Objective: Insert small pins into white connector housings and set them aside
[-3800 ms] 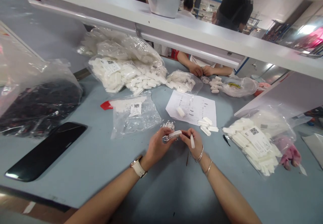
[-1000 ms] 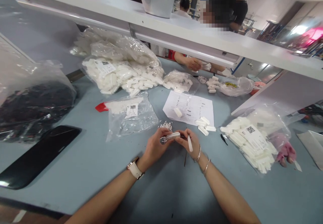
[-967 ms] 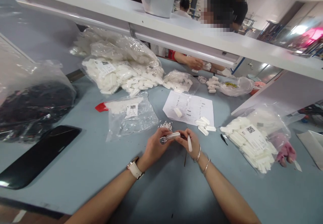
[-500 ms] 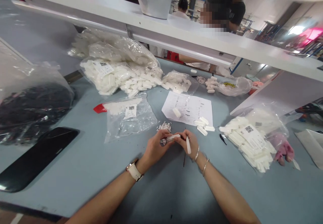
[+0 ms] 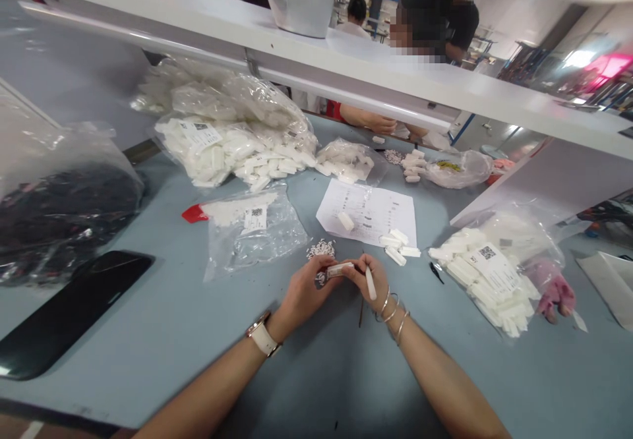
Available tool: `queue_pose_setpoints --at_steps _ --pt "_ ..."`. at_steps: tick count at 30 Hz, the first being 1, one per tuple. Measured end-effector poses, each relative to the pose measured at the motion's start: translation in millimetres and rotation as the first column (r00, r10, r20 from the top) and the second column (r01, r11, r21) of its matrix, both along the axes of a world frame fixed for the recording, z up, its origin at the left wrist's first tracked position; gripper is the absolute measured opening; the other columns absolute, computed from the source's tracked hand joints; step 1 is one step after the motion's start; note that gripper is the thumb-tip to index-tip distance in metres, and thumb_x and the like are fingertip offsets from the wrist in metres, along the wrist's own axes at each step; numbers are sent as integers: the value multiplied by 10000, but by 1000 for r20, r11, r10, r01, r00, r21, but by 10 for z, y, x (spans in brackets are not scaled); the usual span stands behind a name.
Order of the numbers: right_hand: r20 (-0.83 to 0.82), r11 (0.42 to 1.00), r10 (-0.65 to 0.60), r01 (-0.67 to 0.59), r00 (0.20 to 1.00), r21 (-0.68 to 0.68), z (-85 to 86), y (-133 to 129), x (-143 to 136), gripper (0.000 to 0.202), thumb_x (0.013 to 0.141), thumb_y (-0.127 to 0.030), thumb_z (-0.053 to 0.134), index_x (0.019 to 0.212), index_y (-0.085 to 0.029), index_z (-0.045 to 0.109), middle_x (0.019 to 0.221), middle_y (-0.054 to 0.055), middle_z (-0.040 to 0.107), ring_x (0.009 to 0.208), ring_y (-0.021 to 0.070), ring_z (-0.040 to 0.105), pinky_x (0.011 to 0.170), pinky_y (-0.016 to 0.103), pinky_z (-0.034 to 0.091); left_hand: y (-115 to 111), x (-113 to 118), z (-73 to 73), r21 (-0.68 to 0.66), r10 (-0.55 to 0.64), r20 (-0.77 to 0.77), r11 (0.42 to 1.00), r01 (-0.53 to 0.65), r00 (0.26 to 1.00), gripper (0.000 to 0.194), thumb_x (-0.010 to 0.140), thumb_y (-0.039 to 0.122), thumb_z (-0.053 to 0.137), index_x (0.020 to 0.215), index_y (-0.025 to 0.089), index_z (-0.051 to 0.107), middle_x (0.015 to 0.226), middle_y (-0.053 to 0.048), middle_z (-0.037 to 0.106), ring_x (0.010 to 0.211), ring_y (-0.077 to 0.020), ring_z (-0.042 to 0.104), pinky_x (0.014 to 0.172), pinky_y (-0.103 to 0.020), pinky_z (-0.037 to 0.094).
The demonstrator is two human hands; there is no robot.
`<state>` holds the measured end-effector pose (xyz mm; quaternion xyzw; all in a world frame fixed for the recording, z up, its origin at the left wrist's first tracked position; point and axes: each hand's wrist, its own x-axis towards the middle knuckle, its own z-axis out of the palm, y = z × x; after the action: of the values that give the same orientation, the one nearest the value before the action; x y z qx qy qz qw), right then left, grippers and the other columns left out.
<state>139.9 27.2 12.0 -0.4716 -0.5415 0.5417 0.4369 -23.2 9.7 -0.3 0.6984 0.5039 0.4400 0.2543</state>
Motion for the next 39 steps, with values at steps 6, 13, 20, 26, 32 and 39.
queue_pose_setpoints --at_steps 6,13,20,26,32,39 --pt "-1 1000 -9 9 1000 -29 -9 9 5 463 660 -475 685 613 -244 286 732 8 682 640 164 552 561 288 407 8 -13 -14 -4 12 -103 1000 -12 995 144 832 292 543 943 207 580 894 -45 694 798 -185 661 712 -298 526" --pt "-41 999 -45 44 998 -19 -53 9 21 476 651 -457 711 615 -232 293 681 -19 634 599 130 509 541 257 370 13 -20 -15 56 17 -132 998 -10 991 184 846 307 536 970 191 607 903 -67 701 794 -195 661 700 -299 528" --pt "-38 998 -66 65 997 -18 -137 32 48 471 654 -479 701 632 -233 300 625 -36 586 571 119 480 527 249 361 16 -24 -20 20 2 -99 1000 0 995 197 829 337 564 955 196 619 868 -54 705 741 -179 655 658 -280 522" --pt "-9 997 -79 79 997 10 -119 8 10 441 691 -470 678 628 -235 310 701 -7 640 607 132 520 580 276 408 31 -27 -14 -3 6 -84 1000 -6 996 180 820 313 562 939 203 641 841 -46 710 712 -172 652 640 -271 512" --pt "-101 973 -218 224 971 59 -43 -19 -13 392 731 -475 645 712 -241 330 961 64 680 849 190 615 751 343 464 52 -37 -50 -38 38 -83 998 -41 996 191 794 293 582 955 213 645 807 -34 705 690 -172 645 640 -277 516" --pt "-185 929 -364 369 913 -7 -62 -6 -21 338 832 -570 448 786 -242 381 773 25 663 681 178 598 600 311 458 27 -23 -39 -4 26 -174 1000 -27 984 132 811 297 577 911 230 630 798 -23 685 727 -176 636 656 -278 513"
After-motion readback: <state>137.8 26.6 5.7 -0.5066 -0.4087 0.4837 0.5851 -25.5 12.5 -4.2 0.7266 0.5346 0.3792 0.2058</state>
